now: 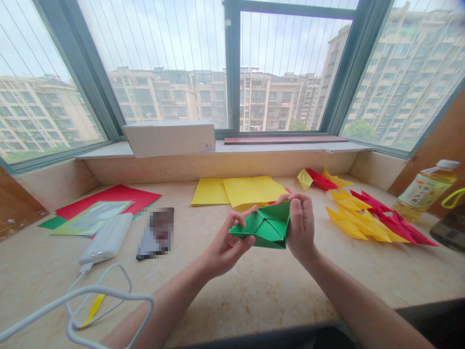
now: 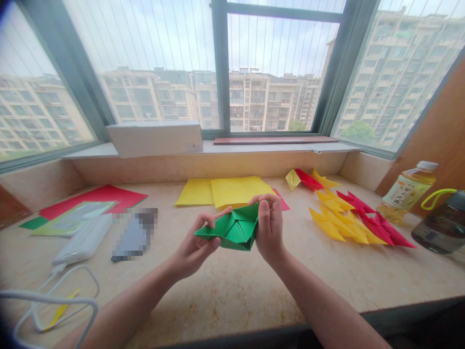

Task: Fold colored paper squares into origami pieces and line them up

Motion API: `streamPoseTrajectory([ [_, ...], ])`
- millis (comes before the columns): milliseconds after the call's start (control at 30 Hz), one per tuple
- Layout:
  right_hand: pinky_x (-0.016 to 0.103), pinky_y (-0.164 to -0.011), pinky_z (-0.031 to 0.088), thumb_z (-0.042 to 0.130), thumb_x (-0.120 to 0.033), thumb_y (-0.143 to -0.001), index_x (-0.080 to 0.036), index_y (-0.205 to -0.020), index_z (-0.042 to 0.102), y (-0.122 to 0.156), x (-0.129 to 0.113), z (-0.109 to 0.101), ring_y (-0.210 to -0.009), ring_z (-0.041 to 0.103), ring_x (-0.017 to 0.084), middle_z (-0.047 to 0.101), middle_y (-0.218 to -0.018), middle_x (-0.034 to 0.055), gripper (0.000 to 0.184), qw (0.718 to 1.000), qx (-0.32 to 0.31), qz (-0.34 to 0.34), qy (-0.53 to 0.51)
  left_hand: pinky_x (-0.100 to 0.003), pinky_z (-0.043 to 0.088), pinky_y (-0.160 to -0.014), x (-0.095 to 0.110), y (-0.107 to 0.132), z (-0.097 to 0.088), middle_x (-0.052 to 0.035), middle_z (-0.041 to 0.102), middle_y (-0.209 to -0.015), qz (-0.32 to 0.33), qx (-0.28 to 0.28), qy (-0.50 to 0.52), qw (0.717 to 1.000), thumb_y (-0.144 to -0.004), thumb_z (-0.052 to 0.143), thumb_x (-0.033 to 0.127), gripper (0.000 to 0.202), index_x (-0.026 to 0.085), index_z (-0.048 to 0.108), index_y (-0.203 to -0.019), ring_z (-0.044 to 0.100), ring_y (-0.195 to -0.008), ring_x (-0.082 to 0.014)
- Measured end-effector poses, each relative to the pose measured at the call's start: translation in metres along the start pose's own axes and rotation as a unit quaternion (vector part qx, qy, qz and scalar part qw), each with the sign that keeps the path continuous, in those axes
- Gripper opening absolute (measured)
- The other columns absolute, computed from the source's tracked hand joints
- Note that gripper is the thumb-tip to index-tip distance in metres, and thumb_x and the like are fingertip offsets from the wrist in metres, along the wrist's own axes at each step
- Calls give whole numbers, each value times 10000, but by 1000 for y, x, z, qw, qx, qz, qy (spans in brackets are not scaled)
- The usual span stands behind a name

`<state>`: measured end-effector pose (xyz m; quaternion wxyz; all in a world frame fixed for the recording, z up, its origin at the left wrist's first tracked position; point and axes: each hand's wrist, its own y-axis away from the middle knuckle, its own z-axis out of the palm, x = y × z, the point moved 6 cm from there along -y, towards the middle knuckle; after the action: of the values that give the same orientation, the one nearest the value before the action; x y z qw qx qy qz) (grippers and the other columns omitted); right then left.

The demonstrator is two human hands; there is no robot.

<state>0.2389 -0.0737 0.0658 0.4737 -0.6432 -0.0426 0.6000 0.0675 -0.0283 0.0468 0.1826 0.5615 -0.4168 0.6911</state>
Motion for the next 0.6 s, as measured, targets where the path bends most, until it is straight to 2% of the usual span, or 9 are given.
streamPoseTrajectory([
  [100, 353, -775, 482, 369, -387, -1027, -272, -1004, 437, -2, 0, 3, -859, 596, 206, 590, -900, 35, 136, 1000, -29, -11, 2, -341, 457, -895, 2, 0, -2, -174, 442, -1504, -7, -8, 21, 1000, -891, 652, 435, 302, 230, 459, -1002, 555, -1199, -266],
  [233, 329, -720, 481, 396, -413, -1021, -261, -1003, 454, 0, -1, 8, -807, 585, 193, 596, -887, 30, 163, 996, -84, -37, 4, -356, 522, -785, -4, -6, -10, -165, 539, -1408, -57, 20, 113, 992, -878, 485, 682, 503, 185, 560, -897, 629, -1078, -292],
  [300, 315, -681, 475, 402, -419, -1021, -256, -1004, 462, 2, 0, 11, -775, 577, 185, 595, -892, 32, 174, 992, -118, -39, 9, -338, 537, -736, -9, -8, -13, -137, 606, -1320, -102, 40, 145, 983, -896, 477, 635, 471, 178, 590, -879, 664, -983, -262],
  [400, 303, -656, 464, 405, -415, -1024, -254, -1014, 470, 5, 1, 14, -777, 578, 181, 588, -900, 35, 174, 986, -157, -45, 12, -339, 551, -753, -12, -8, -17, -110, 634, -1286, -163, 39, 167, 972, -872, 568, 417, 299, 187, 647, -1046, 668, -960, -240],
  [500, 299, -665, 462, 406, -404, -1029, -256, -1016, 475, 6, -2, 15, -790, 570, 178, 585, -905, 34, 164, 982, -179, -59, 7, -376, 554, -827, -15, -3, -19, -82, 562, -1408, -224, -7, 208, 952, -805, 610, 284, 483, 247, 594, -1286, 640, -1083, -260],
  [567, 296, -653, 461, 403, -412, -1030, -260, -1027, 472, 7, -3, 17, -780, 564, 175, 587, -916, 35, 168, 977, -203, -60, 1, -348, 555, -808, -20, 2, -21, -83, 583, -1388, -267, -37, 214, 939, -814, 608, 294, 532, 259, 567, -1343, 652, -1071, -248],
  [600, 296, -645, 462, 400, -423, -1030, -262, -1037, 469, 9, -3, 18, -776, 564, 175, 588, -922, 37, 175, 973, -221, -60, -4, -332, 555, -782, -22, 4, -22, -96, 632, -1318, -279, -47, 199, 938, -838, 598, 335, 507, 242, 581, -1336, 670, -1026, -240],
])
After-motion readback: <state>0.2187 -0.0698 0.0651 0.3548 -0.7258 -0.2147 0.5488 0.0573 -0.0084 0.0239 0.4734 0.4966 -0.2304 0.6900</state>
